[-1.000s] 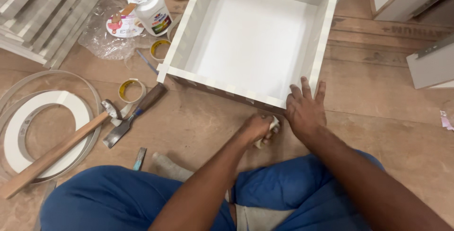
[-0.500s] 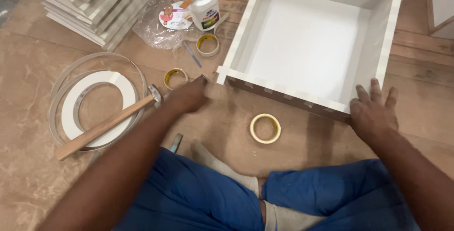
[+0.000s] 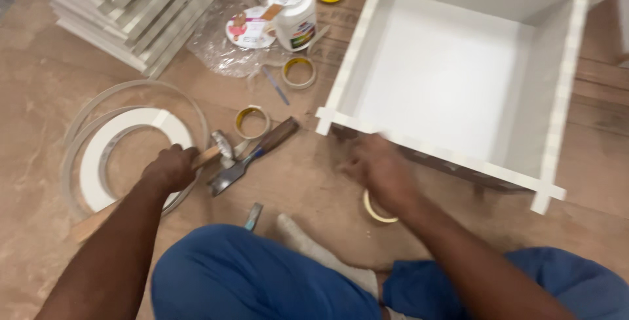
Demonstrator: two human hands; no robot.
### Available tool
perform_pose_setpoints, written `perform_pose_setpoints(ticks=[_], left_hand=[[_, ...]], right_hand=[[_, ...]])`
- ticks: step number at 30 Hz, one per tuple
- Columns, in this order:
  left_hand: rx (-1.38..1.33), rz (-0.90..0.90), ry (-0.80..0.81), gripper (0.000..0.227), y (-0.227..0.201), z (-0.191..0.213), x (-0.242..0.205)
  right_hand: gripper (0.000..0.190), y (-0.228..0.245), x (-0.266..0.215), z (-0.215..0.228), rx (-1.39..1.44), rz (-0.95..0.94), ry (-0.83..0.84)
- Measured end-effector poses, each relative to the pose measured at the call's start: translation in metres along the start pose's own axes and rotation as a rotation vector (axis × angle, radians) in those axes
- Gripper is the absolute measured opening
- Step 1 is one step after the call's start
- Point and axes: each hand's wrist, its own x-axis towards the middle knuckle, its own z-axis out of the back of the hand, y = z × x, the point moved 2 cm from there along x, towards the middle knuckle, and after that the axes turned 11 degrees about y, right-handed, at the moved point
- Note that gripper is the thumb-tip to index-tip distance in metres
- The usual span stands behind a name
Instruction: The person uses a hammer and chisel to trim a white edge strip on a wooden drawer. They then apply masking tape along the drawer's edge and press it down firmly with their fingers.
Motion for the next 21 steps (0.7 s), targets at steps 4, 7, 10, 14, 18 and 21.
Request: perform_pose_setpoints(ticks=[4,7,10,14,18,21], left_hand=[[-0.075,-0.088,-0.078,0.044,-0.002,0.001,-0.021],[-0.230,-0.191,-0.169,0.045,-0.011,0.012,-0.046],[-0.304,-0.173,-0.187,0.039,-0.021,0.026,-0.068],[-0.445,-0.137,-0.155,0.036,-0.031,0.036,-0.081],[-0.642,-0.143,-0.199,0.036,-0.042,0.037,-0.088],[-0.706,-0.179,-0.256,0.038,-0.049,0.055,-0.098]], right_hand=[[0.034,0.037,0.063,-0.080,0.036,0.180,0.250],[0.044,0.042,0.115,-0.126,-0.294,0.273,-0.073],[0.048,0.035,0.143,-0.149,-0.480,0.196,-0.172],[0.050,0.035,0.141,-0.143,-0.452,-0.018,0.434],[0.035,0.051,0.094,-0.086,-0.162,0.042,0.557],[0.033,0.059,0.074,-0.019,0.138,0.053,0.469]])
